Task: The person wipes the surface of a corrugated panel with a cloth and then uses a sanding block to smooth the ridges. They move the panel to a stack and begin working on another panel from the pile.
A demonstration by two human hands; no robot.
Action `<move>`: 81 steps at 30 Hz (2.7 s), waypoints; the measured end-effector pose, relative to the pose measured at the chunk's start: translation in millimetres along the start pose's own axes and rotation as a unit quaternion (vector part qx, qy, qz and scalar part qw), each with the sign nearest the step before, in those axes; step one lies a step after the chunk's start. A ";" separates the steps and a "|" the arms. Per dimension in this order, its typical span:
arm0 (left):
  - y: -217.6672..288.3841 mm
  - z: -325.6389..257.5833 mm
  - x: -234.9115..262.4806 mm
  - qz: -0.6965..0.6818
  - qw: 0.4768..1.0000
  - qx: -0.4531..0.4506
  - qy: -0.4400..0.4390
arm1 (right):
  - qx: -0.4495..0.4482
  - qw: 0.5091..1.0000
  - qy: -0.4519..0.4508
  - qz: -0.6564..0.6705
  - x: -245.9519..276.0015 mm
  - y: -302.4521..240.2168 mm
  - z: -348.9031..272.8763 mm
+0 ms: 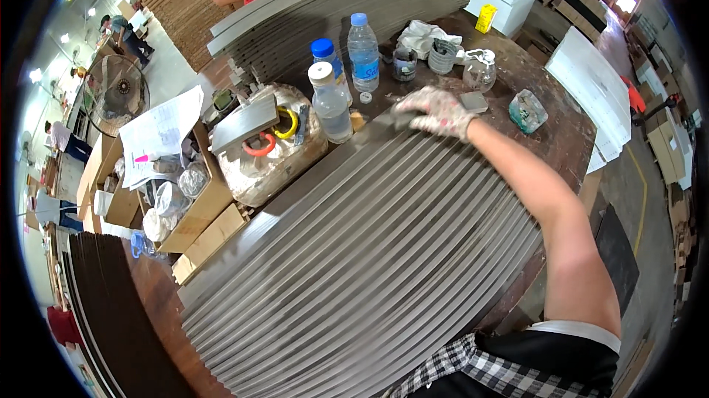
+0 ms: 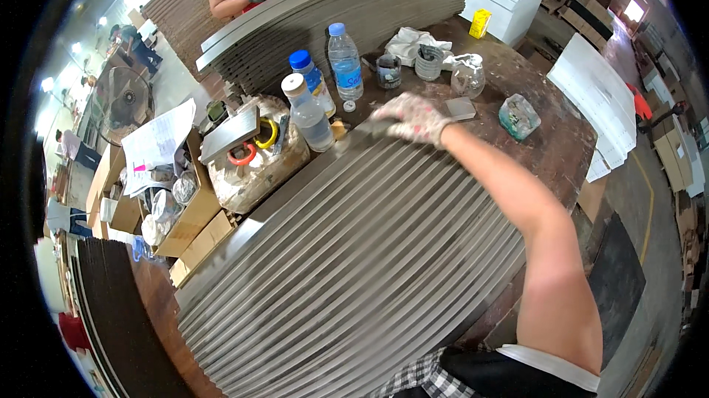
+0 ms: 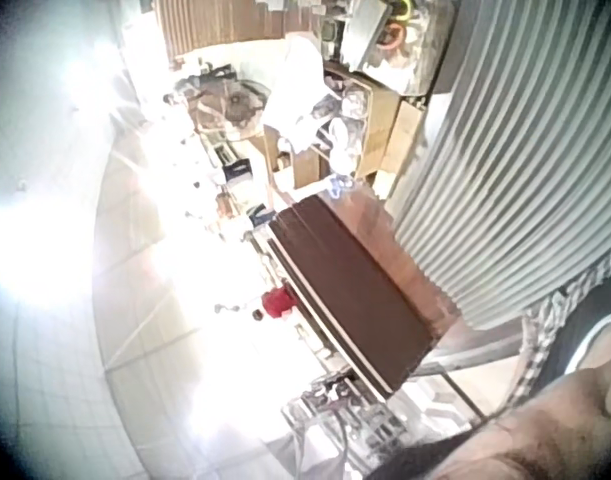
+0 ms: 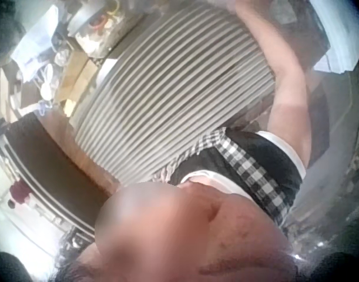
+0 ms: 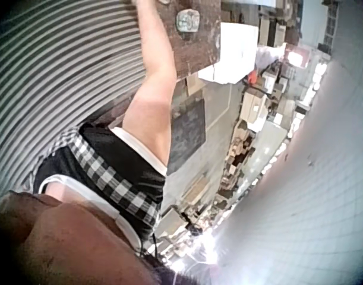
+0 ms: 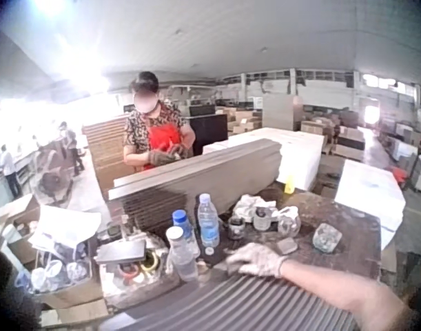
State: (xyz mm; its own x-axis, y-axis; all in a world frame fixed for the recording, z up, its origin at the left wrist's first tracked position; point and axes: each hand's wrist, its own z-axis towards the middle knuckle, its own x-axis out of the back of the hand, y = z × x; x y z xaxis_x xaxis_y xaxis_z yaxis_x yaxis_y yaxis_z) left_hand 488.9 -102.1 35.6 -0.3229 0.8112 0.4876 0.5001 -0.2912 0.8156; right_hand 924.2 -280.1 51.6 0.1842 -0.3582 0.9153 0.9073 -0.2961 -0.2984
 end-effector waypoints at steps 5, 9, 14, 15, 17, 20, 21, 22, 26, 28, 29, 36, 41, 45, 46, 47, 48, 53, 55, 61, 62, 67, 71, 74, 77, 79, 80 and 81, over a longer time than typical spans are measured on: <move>-16.4 -24.9 1.1 -0.011 0.999 0.047 -0.009 | 0.138 0.975 -0.017 0.172 -54.4 -77.0 33.1; -37.1 -52.1 2.3 -0.028 0.993 0.113 -0.006 | 0.128 0.984 -0.038 0.121 -68.5 -85.4 38.3; -53.7 -80.4 -0.2 -0.047 0.981 0.188 0.001 | -0.023 0.998 -0.019 0.050 19.3 25.3 -9.7; -55.0 -83.8 -2.5 -0.050 0.980 0.195 -0.003 | -0.057 0.998 0.005 -0.018 29.4 62.5 -26.1; -60.1 -94.4 -1.5 -0.057 0.975 0.214 0.002 | -0.130 0.988 -0.012 -0.087 48.0 75.9 -31.3; -66.6 -113.2 0.2 -0.077 0.969 0.236 0.015 | -0.175 0.983 -0.032 0.044 46.3 62.1 -27.6; -70.1 -122.4 1.3 -0.085 0.966 0.245 0.020 | -0.135 0.989 -0.021 0.050 33.4 59.4 -25.0; -73.9 -131.0 2.6 -0.096 0.962 0.254 0.025 | -0.132 0.988 -0.027 0.073 24.0 48.6 -21.7; -91.5 -178.4 5.1 -0.158 0.940 0.297 0.047 | -0.072 0.993 -0.045 0.079 6.5 11.3 -10.7; -105.8 -213.9 6.7 -0.217 0.914 0.338 0.061 | -0.018 0.994 -0.054 0.091 -10.7 -23.4 5.3; -115.8 -236.6 6.1 -0.265 0.891 0.362 0.068 | 0.012 0.994 -0.083 0.072 -15.0 -50.9 17.2; -219.2 -320.0 -26.2 0.175 0.881 0.279 -0.339 | 0.253 0.950 -0.060 0.173 -138.4 -251.9 104.6; -105.1 -264.0 24.9 0.046 0.913 0.405 -0.032 | 0.310 0.930 -0.064 0.186 -211.6 -409.9 151.9; -142.4 -290.0 -4.5 -0.133 0.943 0.305 -0.011 | 0.364 0.919 -0.012 0.151 -271.7 -530.5 182.7; -146.3 -291.9 -4.5 -0.131 0.943 0.304 -0.023 | 0.361 0.923 -0.010 0.134 -286.6 -557.2 187.3; -150.2 -293.6 -5.8 -0.130 0.943 0.305 -0.032 | 0.361 0.923 -0.004 0.133 -287.7 -579.5 190.0; -155.1 -296.3 -9.3 -0.130 0.943 0.304 -0.040 | 0.341 0.930 -0.033 0.135 -286.3 -596.2 191.8; -168.3 -293.7 -15.0 -0.087 0.947 0.294 -0.097 | 0.363 0.920 -0.046 0.141 -283.0 -557.1 193.8; -170.2 -296.1 -19.1 -0.097 0.938 0.323 -0.084 | 0.386 0.909 -0.020 0.157 -260.9 -496.8 178.8; -259.0 -330.9 -64.9 -0.359 0.910 0.209 0.017 | 0.269 0.950 -0.078 0.140 -120.2 -262.0 99.9; -222.8 -314.0 -42.9 -0.306 0.925 0.223 0.004 | 0.237 0.962 -0.068 0.115 -98.9 -221.8 82.1; -163.5 -293.1 -5.9 -0.139 0.935 0.327 0.013 | -0.042 0.993 -0.018 -0.108 -6.6 -71.1 10.4; -175.1 -299.8 -16.9 -0.064 0.951 0.292 0.079 | 0.058 0.998 0.010 0.017 -39.5 -141.1 22.7; -182.0 -299.5 -24.1 -0.077 0.959 0.253 0.101 | 0.110 0.988 -0.033 0.104 -83.9 -219.1 48.5; -226.6 -314.8 -46.6 -0.119 0.966 0.224 0.044 | 0.202 0.970 -0.028 0.130 -127.5 -296.1 79.0; -195.6 -300.9 -30.0 -0.111 0.962 0.249 -0.016 | 0.240 0.958 -0.033 0.156 -152.2 -340.0 95.5; -171.3 -293.4 -16.3 -0.098 0.958 0.264 -0.054 | 0.264 0.949 -0.032 0.168 -164.2 -364.5 104.9; -155.9 -289.9 -5.4 -0.084 0.955 0.272 -0.087 | 0.284 0.944 -0.038 0.165 -177.5 -392.5 115.1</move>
State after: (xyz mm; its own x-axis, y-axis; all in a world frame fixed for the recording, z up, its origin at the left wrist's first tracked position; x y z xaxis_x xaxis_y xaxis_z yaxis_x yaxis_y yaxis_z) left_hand 179.7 -208.1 -3.9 -0.3197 0.9092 0.2668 0.8114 0.1174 0.5726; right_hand 578.9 1.6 37.4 0.4993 -0.2763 0.8212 0.8478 0.3515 -0.3971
